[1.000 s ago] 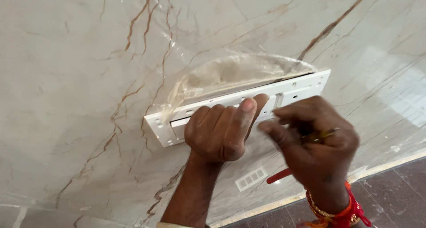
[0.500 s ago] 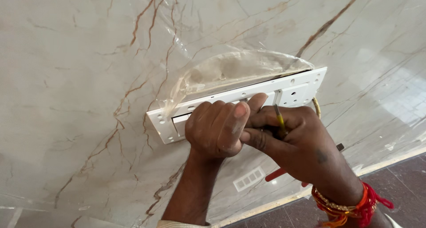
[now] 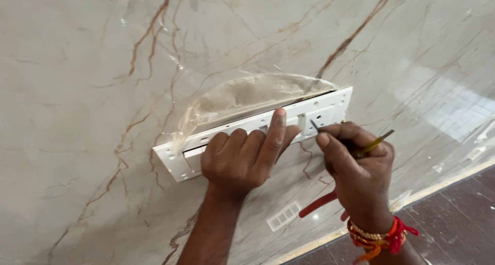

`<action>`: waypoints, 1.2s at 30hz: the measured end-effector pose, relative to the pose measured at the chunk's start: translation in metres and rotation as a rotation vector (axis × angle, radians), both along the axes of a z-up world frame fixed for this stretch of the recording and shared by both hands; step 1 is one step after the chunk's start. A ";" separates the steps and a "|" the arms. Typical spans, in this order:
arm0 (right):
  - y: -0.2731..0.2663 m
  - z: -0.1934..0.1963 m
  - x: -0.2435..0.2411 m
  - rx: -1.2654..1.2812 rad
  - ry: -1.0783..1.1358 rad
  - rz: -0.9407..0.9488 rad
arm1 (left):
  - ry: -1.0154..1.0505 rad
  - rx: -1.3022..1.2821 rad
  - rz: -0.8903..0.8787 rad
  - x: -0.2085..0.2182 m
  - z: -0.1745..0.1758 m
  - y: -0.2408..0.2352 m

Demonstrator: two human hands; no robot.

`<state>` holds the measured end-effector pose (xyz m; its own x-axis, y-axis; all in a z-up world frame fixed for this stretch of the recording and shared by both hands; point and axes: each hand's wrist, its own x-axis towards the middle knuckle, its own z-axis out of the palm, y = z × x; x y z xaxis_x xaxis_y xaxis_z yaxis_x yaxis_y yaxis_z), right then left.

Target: The person installs an electrical switchboard onto a wall by connecting wires to the back of the panel, positioning the panel into the wall cavity, and then securing it with screws using a screwdriver.

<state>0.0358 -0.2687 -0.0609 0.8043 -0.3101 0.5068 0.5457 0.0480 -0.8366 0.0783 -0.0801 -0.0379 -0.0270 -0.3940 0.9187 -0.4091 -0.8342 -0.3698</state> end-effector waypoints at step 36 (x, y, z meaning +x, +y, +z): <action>0.013 0.023 0.024 -0.604 -0.162 -0.606 | -0.102 0.202 0.047 0.011 -0.018 0.013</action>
<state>0.0594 -0.2555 -0.0380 0.4913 -0.3026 0.8167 0.4477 -0.7166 -0.5348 0.0896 -0.0667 -0.0554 -0.0925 -0.5730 0.8143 -0.3233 -0.7562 -0.5689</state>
